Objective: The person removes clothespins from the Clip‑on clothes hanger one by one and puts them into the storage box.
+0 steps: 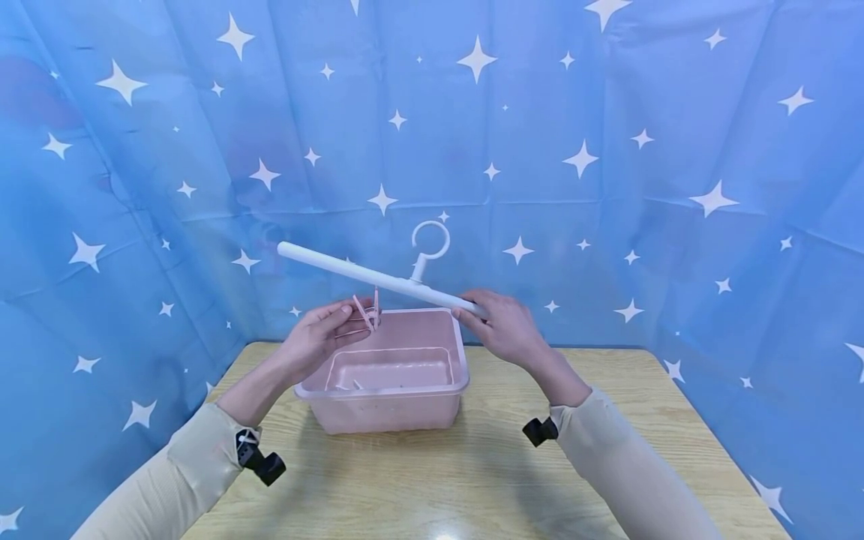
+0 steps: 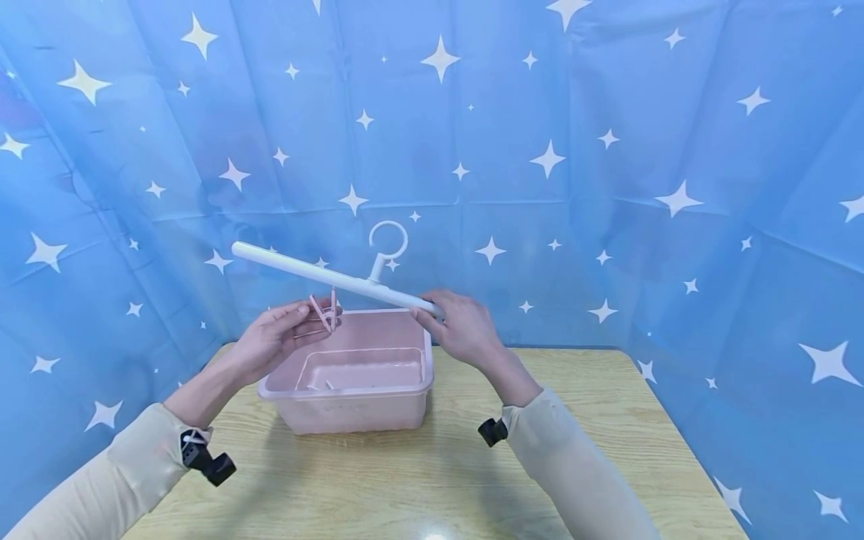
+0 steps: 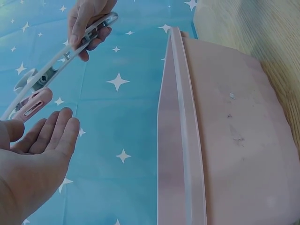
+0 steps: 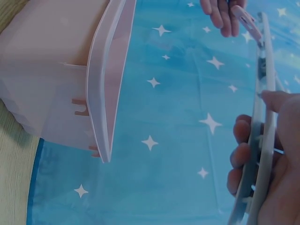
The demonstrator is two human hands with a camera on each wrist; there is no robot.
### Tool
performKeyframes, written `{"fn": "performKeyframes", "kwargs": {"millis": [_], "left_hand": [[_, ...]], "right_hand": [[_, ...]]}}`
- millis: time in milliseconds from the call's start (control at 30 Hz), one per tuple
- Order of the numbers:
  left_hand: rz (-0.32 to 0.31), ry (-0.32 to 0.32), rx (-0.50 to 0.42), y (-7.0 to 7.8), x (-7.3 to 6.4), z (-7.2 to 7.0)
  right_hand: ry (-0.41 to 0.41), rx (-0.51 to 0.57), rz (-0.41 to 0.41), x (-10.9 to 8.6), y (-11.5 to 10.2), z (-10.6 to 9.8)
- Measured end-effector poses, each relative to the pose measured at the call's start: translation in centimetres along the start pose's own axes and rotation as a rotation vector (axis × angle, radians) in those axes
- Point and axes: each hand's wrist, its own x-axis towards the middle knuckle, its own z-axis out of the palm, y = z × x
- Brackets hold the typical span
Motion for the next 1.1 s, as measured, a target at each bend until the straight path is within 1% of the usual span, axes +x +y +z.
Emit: {"fn": "performKeyframes", "kwargs": {"millis": [200,367,433,667,833,1100], "left_hand": [[0.023,-0.045,-0.054,0.08,0.07,0.15],[0.049,-0.072,-0.063,0.12,0.1,0.25],[0.052,-0.072,-0.061,0.2,0.07,0.35],[0.043,-0.078,-0.101,0.43,0.0,0.49],[0.054,-0.092,-0.122,0.38,0.13,0.41],[0.032,-0.075,-0.142,0.49,0.05,0.42]], "right_hand": [[0.0,-0.002,-0.008,0.01,-0.08,0.03],[0.001,-0.005,-0.008,0.0,-0.19,0.08],[0.002,-0.004,-0.01,0.0,-0.22,0.11],[-0.003,-0.002,-0.011,0.06,-0.24,0.2],[-0.005,-0.003,-0.008,0.09,-0.27,0.19],[-0.007,-0.008,-0.006,0.11,-0.34,0.16]]}}
